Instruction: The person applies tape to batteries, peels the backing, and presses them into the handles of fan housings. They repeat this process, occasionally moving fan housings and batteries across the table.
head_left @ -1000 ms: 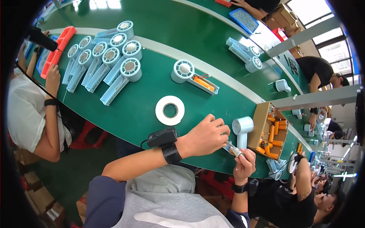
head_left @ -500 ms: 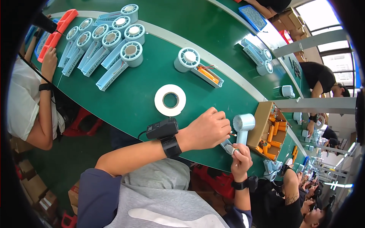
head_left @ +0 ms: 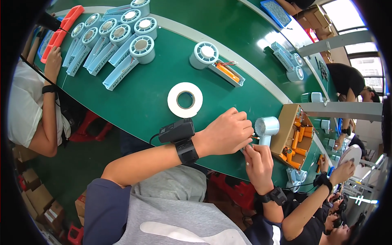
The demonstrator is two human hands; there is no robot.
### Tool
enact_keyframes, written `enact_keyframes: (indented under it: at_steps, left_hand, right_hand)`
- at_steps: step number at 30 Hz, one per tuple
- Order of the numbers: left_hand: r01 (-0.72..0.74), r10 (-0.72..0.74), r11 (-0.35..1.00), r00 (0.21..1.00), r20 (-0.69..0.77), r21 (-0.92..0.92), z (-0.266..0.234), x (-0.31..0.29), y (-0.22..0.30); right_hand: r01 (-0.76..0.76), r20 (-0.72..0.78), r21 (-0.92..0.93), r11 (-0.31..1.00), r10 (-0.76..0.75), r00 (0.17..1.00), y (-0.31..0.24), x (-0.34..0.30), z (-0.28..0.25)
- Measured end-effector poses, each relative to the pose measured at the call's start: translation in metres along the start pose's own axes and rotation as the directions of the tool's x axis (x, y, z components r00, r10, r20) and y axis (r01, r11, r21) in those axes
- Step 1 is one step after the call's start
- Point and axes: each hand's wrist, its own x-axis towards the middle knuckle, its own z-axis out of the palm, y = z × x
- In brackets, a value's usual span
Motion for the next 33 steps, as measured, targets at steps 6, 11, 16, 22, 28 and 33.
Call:
enact_keyframes:
  at_steps: [6, 11, 16, 22, 28, 33]
  left_hand:
    - [0.000, -0.002, 0.997, 1.000, -0.021, -0.074, -0.001, 0.000, -0.002]
    - [-0.005, 0.006, 1.000, 1.000, 0.022, -0.009, -0.004, -0.002, -0.003]
    - [-0.027, 0.027, 0.999, 0.999, 0.029, -0.022, -0.005, 0.003, -0.005]
    - [-0.046, 0.048, 0.996, 0.999, 0.022, -0.070, -0.009, 0.006, -0.008]
    - [-0.038, 0.040, 0.999, 0.996, 0.076, -0.026, -0.013, 0.006, -0.006]
    - [-0.020, 0.015, 0.999, 0.992, 0.127, 0.033, -0.014, 0.003, -0.002]
  right_hand:
    - [-0.035, 0.080, -0.021, 0.999, 0.037, 0.996, 0.001, 0.011, -0.009]
    - [0.090, 0.222, -0.146, 0.985, -0.056, 0.974, 0.005, 0.035, -0.014]
    - [0.097, 0.307, -0.182, 0.979, -0.038, 0.951, 0.007, 0.029, -0.018]
    - [0.132, 0.503, -0.218, 0.967, -0.004, 0.864, 0.013, 0.054, -0.040]
    - [0.259, 0.782, -0.289, 0.922, 0.072, 0.619, 0.021, 0.073, -0.046]
    - [0.218, 0.637, -0.242, 0.946, -0.015, 0.771, 0.025, 0.053, -0.034]
